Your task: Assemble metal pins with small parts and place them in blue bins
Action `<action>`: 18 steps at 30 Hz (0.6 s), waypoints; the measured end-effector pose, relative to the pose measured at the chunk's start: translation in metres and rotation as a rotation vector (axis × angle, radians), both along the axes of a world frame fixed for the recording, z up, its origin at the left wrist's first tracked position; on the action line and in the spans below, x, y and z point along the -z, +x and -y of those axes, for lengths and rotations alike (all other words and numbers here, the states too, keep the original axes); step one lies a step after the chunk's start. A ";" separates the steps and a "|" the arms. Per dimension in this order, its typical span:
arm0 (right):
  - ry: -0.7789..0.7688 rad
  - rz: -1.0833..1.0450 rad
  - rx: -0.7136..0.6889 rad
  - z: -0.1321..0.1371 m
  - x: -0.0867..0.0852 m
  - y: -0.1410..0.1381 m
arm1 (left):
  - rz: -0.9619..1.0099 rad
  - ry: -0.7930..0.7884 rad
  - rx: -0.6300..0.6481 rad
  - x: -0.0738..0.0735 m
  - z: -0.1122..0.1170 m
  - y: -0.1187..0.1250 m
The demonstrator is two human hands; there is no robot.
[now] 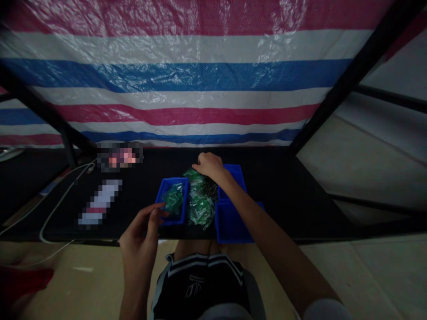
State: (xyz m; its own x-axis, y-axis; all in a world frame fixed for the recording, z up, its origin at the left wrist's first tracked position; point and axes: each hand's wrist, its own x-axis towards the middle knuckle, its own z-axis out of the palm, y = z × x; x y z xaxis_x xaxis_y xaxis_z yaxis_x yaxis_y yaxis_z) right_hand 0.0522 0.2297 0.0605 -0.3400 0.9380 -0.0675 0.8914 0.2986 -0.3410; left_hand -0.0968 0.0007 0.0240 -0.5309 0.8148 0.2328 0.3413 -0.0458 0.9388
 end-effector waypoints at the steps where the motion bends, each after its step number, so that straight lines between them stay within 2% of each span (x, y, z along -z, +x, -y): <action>1: -0.020 0.018 -0.001 -0.006 0.007 -0.006 | 0.009 -0.003 0.000 0.000 0.000 0.000; 5: -0.095 0.045 0.004 -0.015 0.030 -0.022 | 0.016 -0.016 0.007 0.001 0.001 -0.006; 9: -0.147 0.003 0.032 -0.017 0.040 -0.027 | 0.011 -0.029 0.044 0.003 0.001 -0.009; 14: -0.168 -0.133 0.102 -0.021 0.039 -0.022 | 0.039 -0.008 0.044 0.005 -0.001 -0.006; 18: -0.132 -0.285 0.157 -0.022 0.030 -0.007 | 0.031 -0.004 0.053 0.007 -0.002 -0.007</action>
State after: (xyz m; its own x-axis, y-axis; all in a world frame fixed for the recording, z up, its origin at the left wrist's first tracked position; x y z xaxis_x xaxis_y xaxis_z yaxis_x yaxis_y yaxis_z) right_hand 0.0448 0.2517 0.0303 -0.2147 0.9699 -0.1150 0.7864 0.1019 -0.6093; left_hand -0.1038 0.0022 0.0175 -0.4941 0.8427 0.2138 0.3094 -0.0594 0.9491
